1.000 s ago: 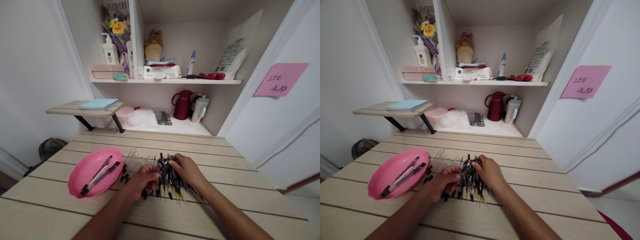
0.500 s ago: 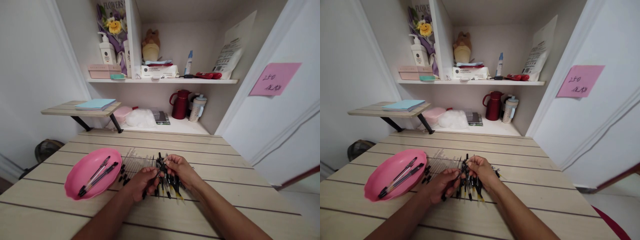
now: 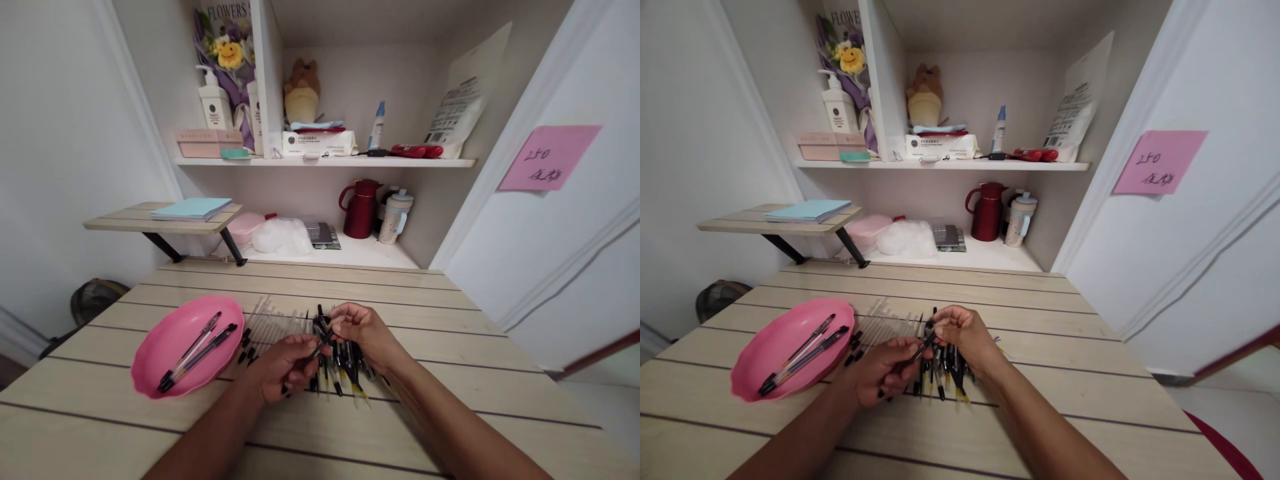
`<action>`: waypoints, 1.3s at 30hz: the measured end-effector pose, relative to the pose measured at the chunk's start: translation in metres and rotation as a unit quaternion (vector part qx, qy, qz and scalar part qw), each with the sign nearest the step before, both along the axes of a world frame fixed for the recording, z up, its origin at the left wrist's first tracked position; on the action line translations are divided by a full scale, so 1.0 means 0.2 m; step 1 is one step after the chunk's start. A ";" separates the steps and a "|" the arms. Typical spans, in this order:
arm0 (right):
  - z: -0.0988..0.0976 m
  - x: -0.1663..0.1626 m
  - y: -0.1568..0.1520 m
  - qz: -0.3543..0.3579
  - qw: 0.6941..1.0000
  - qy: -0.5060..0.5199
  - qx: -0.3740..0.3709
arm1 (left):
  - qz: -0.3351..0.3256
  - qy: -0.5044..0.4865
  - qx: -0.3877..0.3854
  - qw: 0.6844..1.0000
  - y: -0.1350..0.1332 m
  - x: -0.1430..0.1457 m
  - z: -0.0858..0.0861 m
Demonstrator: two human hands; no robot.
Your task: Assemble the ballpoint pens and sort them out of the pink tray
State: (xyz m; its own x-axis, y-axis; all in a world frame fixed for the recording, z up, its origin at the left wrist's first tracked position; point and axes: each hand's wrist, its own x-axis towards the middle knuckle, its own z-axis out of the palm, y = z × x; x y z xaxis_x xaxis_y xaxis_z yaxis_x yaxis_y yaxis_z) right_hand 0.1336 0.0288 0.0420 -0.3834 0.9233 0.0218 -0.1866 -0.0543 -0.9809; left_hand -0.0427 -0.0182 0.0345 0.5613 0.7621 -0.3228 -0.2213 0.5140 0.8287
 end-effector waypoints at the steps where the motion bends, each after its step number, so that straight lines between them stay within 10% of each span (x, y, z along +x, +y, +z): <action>1: 0.00 0.00 0.00 -0.001 1.000 0.006 -0.004 | 0.014 0.015 0.017 1.000 0.00 0.01 -0.01; 10: -0.05 0.02 0.03 0.013 0.994 -0.096 -0.055 | 0.119 0.123 0.103 0.980 0.01 0.08 -0.11; 21: -0.01 0.02 0.00 0.040 0.998 -0.015 0.037 | -0.027 -0.047 -0.007 0.998 0.00 -0.01 -0.02; 31: -0.07 -0.01 0.02 0.000 0.999 -0.029 -0.034 | 0.118 0.133 0.115 0.977 0.01 0.07 -0.08; 39: -0.01 0.11 0.10 -0.041 0.995 0.087 -0.016 | 0.003 0.014 0.021 1.000 -0.01 0.02 -0.03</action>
